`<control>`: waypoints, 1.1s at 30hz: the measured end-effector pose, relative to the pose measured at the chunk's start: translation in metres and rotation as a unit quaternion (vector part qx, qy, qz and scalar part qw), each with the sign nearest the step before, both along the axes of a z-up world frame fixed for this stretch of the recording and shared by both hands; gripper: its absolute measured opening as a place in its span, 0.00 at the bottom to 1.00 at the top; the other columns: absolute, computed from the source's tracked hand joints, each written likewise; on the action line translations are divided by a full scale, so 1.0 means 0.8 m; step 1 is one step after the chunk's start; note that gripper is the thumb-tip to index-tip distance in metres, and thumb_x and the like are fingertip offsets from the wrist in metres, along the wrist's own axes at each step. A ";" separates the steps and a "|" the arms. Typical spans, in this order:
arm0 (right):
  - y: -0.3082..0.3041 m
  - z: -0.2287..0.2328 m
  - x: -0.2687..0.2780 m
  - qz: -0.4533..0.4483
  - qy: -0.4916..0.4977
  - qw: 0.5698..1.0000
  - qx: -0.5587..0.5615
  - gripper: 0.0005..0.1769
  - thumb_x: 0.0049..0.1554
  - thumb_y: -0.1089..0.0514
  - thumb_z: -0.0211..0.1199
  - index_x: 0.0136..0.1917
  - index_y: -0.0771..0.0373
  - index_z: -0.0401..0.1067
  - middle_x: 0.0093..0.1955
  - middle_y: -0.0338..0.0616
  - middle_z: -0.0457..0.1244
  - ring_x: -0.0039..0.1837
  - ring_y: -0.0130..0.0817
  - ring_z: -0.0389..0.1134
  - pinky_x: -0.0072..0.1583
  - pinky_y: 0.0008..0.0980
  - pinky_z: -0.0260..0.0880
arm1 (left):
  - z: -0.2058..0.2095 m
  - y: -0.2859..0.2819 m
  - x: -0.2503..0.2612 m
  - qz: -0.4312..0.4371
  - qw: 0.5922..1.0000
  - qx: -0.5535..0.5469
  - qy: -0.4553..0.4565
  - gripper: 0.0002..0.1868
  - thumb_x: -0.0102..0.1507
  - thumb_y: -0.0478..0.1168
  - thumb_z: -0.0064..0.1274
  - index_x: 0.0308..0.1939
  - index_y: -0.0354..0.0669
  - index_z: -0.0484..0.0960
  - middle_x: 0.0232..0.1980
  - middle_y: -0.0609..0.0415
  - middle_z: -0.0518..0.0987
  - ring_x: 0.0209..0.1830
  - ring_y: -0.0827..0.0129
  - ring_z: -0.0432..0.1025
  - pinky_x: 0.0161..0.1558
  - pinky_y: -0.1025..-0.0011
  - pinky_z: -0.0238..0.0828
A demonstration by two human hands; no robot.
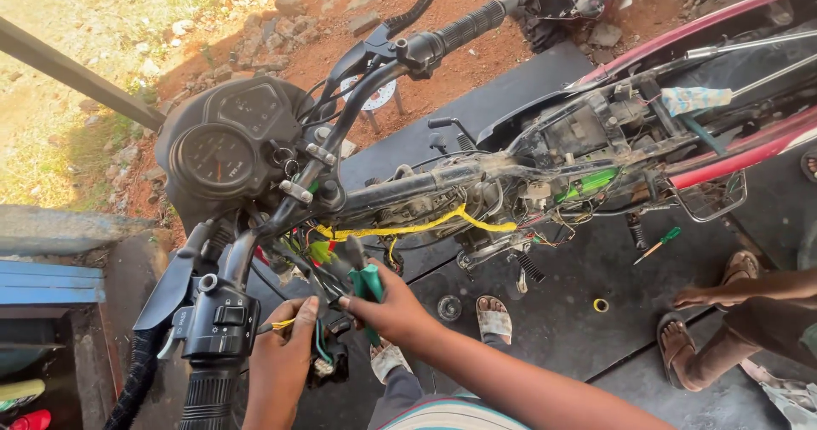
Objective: Inspecting and disassembling electrical wiring and switch assemblies on a motorcycle.
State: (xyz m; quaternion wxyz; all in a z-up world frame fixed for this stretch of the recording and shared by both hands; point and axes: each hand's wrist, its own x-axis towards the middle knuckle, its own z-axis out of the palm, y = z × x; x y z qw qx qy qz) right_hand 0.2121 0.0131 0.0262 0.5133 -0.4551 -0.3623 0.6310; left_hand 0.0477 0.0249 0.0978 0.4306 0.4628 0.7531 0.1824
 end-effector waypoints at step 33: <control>0.064 0.087 0.043 0.462 0.137 0.811 -0.331 0.15 0.66 0.61 0.53 0.58 0.78 0.61 0.53 0.72 0.68 0.52 0.59 0.74 0.53 0.46 0.80 | -0.133 -0.032 -0.058 0.146 0.946 0.163 -0.239 0.15 0.60 0.32 0.62 0.52 0.34 0.84 0.46 0.55 0.84 0.41 0.78 0.74 0.41 0.77 0.72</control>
